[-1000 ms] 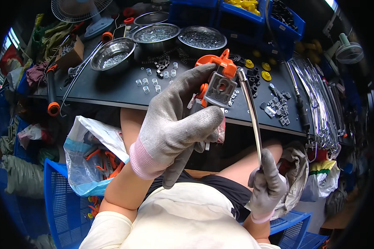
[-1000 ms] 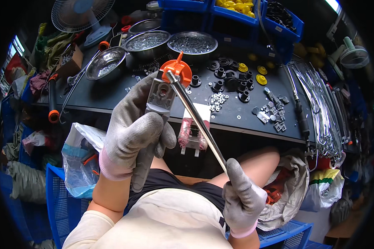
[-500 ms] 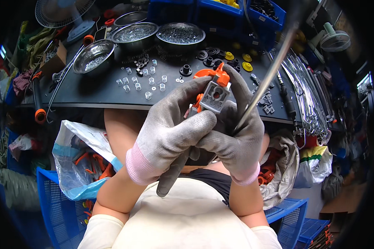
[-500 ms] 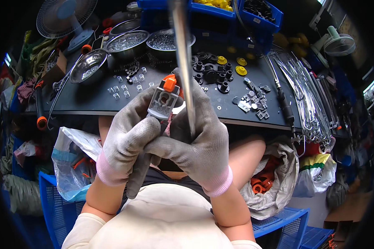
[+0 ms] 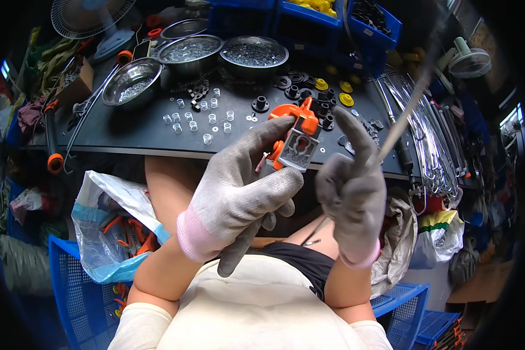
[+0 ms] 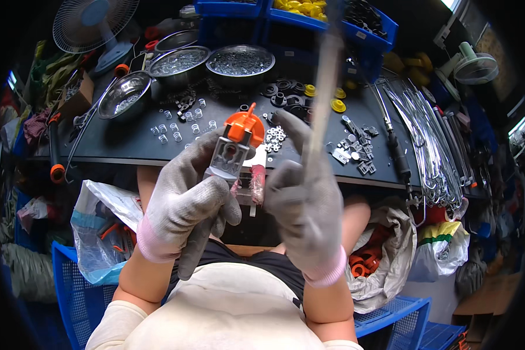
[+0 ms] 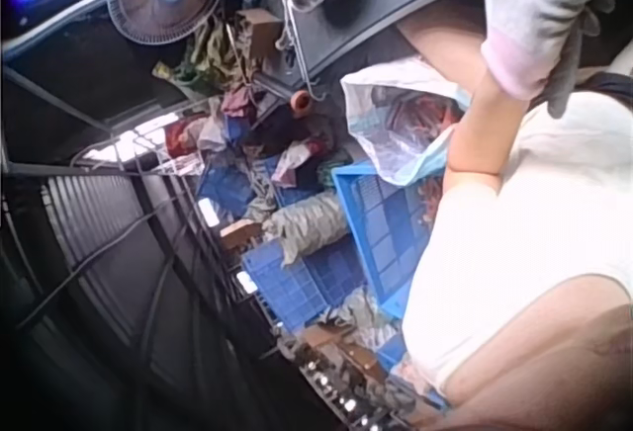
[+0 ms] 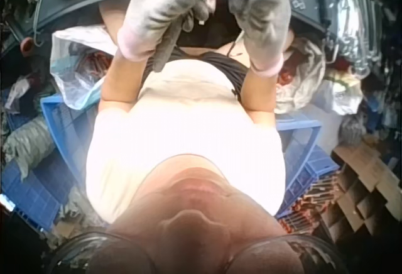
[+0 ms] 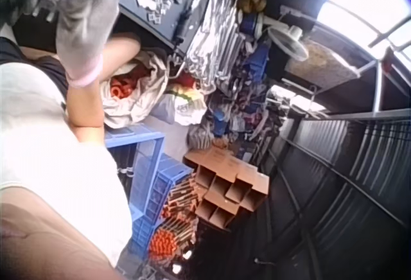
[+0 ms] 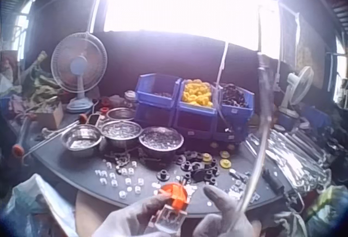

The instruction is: The recorder is assembling orange plastic mechanical handles using springs, washers, and bolts.

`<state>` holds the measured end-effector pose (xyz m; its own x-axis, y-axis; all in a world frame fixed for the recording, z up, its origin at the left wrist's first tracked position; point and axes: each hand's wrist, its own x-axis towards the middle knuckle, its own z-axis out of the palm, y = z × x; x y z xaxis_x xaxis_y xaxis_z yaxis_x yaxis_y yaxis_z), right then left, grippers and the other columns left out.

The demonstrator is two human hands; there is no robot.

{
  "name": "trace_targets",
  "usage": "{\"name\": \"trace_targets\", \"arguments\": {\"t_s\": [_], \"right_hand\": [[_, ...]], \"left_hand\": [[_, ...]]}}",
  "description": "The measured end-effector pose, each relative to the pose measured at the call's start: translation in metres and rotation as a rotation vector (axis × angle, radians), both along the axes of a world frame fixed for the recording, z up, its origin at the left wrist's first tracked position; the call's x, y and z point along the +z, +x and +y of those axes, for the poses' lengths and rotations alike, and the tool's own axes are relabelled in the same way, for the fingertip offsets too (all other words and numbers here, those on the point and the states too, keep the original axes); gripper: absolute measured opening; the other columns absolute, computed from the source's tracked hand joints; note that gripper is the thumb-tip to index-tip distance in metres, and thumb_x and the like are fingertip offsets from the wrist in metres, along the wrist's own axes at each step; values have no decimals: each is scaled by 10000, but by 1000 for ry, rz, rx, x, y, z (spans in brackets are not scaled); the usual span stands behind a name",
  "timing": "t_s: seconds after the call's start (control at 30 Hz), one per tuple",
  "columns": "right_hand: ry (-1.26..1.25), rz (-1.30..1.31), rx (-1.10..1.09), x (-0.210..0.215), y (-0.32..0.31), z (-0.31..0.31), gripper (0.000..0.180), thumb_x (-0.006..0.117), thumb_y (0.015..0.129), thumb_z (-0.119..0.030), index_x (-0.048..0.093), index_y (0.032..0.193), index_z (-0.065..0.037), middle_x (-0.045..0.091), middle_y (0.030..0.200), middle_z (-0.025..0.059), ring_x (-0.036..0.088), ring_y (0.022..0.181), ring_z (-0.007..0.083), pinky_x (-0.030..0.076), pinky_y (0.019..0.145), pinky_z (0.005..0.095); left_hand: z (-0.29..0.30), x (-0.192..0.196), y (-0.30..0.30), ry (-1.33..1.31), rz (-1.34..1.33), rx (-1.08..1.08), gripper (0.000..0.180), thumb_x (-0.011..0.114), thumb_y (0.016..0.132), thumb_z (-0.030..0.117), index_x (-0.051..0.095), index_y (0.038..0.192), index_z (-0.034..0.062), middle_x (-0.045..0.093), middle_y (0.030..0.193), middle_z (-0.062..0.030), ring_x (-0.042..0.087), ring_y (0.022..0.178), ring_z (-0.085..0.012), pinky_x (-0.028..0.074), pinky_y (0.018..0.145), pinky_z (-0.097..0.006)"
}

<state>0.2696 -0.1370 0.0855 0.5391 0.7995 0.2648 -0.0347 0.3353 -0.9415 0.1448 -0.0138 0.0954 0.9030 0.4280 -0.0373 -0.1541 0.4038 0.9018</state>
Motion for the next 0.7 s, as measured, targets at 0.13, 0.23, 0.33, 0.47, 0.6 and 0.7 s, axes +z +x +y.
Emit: {"name": "trace_targets", "arguments": {"t_s": [0.13, 0.23, 0.33, 0.47, 0.6, 0.7], "right_hand": [[-83, -552, -502, -2, 10, -34, 515, 438, 961, -147, 360, 1425, 64, 501, 684, 0, 348, 554, 31, 318, 524, 170], [-234, -839, -434, -2, 11, -61, 562, 407, 862, -9, 392, 1419, 59, 484, 716, 0, 307, 557, 49, 271, 513, 188], [-356, -1104, -405, 15, 0, -72, 626, 518, 691, 138, 578, 1300, 6, 486, 631, 12, 367, 512, 76, 284, 473, 227], [-354, -1147, -465, 18, 1, -73, 643, 532, 653, 142, 608, 1273, -11, 431, 601, 30, 393, 508, 100, 320, 474, 247], [-300, -1179, -483, 18, 3, -68, 650, 546, 638, 136, 624, 1261, -31, 439, 604, 38, 413, 509, 121, 363, 489, 267], [-306, -1193, -454, 23, 0, -68, 648, 557, 629, 128, 636, 1249, -45, 459, 615, 40, 428, 504, 136, 376, 490, 281]], "left_hand": [[9, 5, -5, 179, -43, 198, 685, 721, 820, 147, 397, 1400, -20, 626, 979, -72, 613, 720, -95, 481, 545, -210], [15, 12, -6, 205, -92, 292, 711, 725, 776, 129, 408, 1392, -29, 620, 1075, -104, 639, 732, -99, 512, 574, -199], [27, 9, -8, 290, -125, 363, 717, 707, 763, 117, 407, 1400, -19, 617, 1121, -121, 662, 722, -108, 523, 559, -187], [33, 6, -8, 399, -120, 387, 721, 701, 760, 108, 401, 1404, -17, 612, 1129, -122, 662, 729, -107, 524, 560, -185], [33, 8, -8, 351, -141, 388, 742, 725, 753, 130, 401, 1404, -17, 610, 1132, -117, 660, 740, -105, 523, 566, -183], [34, 8, -10, 373, -126, 399, 763, 746, 739, 131, 403, 1403, -21, 607, 1149, -118, 654, 737, -96, 520, 576, -178]]}}
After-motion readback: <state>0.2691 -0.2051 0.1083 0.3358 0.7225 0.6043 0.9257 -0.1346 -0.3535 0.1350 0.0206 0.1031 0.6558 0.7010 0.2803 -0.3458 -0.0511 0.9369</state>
